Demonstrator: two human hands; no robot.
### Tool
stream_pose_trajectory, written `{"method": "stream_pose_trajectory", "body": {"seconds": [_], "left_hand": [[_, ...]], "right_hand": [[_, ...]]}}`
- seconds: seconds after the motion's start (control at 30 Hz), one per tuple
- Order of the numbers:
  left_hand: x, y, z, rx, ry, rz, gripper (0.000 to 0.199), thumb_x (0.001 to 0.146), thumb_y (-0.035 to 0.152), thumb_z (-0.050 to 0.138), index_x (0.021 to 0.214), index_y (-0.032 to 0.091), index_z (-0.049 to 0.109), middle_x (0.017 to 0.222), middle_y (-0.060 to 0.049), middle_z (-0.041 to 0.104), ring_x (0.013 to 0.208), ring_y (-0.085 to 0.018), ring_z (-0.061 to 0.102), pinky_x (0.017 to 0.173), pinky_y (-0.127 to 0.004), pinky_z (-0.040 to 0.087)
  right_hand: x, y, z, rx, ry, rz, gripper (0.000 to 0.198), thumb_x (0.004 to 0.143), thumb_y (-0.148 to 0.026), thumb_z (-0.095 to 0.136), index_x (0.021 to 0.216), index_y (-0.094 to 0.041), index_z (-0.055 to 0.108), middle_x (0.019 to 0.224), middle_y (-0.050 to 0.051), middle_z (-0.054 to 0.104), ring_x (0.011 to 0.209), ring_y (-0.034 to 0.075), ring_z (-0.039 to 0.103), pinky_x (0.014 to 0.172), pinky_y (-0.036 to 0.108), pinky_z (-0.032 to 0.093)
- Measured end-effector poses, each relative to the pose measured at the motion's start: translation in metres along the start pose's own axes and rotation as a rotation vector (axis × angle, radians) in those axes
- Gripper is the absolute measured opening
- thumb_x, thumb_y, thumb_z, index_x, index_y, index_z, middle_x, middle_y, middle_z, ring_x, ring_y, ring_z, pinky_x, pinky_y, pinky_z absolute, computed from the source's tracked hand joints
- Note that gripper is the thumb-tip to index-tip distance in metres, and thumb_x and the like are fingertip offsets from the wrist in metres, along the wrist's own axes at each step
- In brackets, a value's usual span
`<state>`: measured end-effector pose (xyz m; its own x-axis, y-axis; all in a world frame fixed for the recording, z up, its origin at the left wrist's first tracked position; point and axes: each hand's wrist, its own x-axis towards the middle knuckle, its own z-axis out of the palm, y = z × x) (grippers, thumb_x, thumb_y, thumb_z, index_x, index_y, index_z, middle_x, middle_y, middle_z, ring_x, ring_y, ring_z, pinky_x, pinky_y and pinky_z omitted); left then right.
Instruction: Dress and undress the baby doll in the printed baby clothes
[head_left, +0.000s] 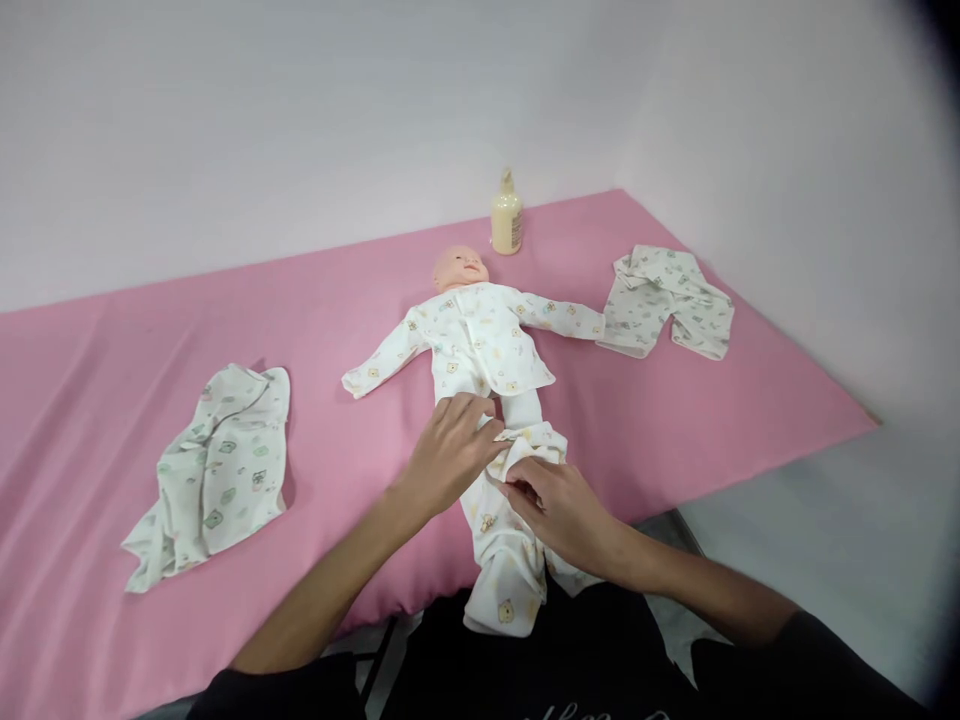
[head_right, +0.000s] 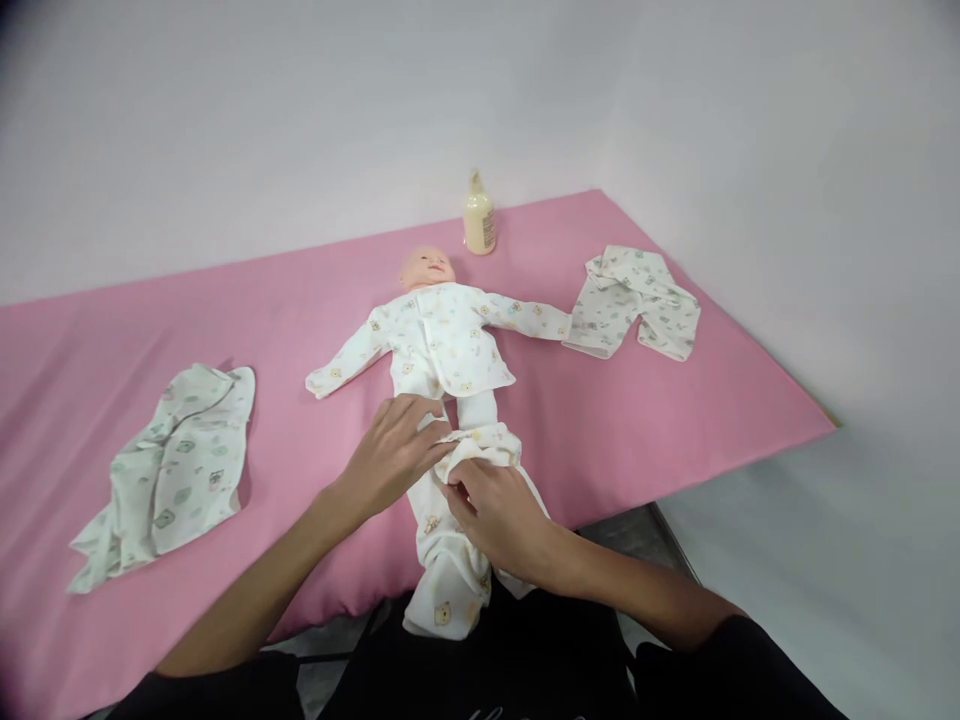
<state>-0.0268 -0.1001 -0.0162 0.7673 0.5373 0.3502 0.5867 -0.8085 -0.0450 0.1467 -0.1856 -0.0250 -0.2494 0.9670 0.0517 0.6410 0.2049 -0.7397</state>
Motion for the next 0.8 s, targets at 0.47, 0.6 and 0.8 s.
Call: {"method": "stream_pose_trajectory", "body": {"seconds": [0.47,0.6,0.8], "left_hand": [[-0.013,-0.021,-0.004,-0.507,-0.045,-0.497,0.028,0.101,0.036,0.036,0.085,0.018,0.051,0.086,-0.003,0.058,0.083,-0.016,0.049,0.075,-0.031,0.041],[0.000,-0.027,0.003,-0.585,-0.026,-0.570,0.027,0.100,0.036,0.035,0.086,0.018,0.049,0.088,-0.004,0.057,0.085,-0.016,0.050,0.076,-0.030,0.041],[-0.006,-0.026,0.007,-0.667,-0.034,-0.647,0.028,0.099,0.039,0.037,0.084,0.019,0.048,0.087,-0.002,0.055,0.084,-0.015,0.050,0.077,-0.028,0.041]], "right_hand": [[0.037,0.052,-0.054,-0.055,-0.036,-0.122,0.019,0.092,-0.026,0.056,0.111,-0.022,0.059,0.108,0.007,0.060,0.096,0.019,0.061,0.085,0.035,0.050],[0.044,0.059,-0.055,-0.069,-0.112,-0.148,0.018,0.087,-0.020,0.055,0.105,-0.021,0.056,0.104,0.006,0.059,0.094,0.018,0.058,0.083,0.034,0.048],[0.052,0.063,-0.065,-0.023,-0.276,-0.076,0.029,0.073,-0.016,0.061,0.099,-0.021,0.050,0.100,0.004,0.059,0.088,0.018,0.054,0.075,0.031,0.046]]}}
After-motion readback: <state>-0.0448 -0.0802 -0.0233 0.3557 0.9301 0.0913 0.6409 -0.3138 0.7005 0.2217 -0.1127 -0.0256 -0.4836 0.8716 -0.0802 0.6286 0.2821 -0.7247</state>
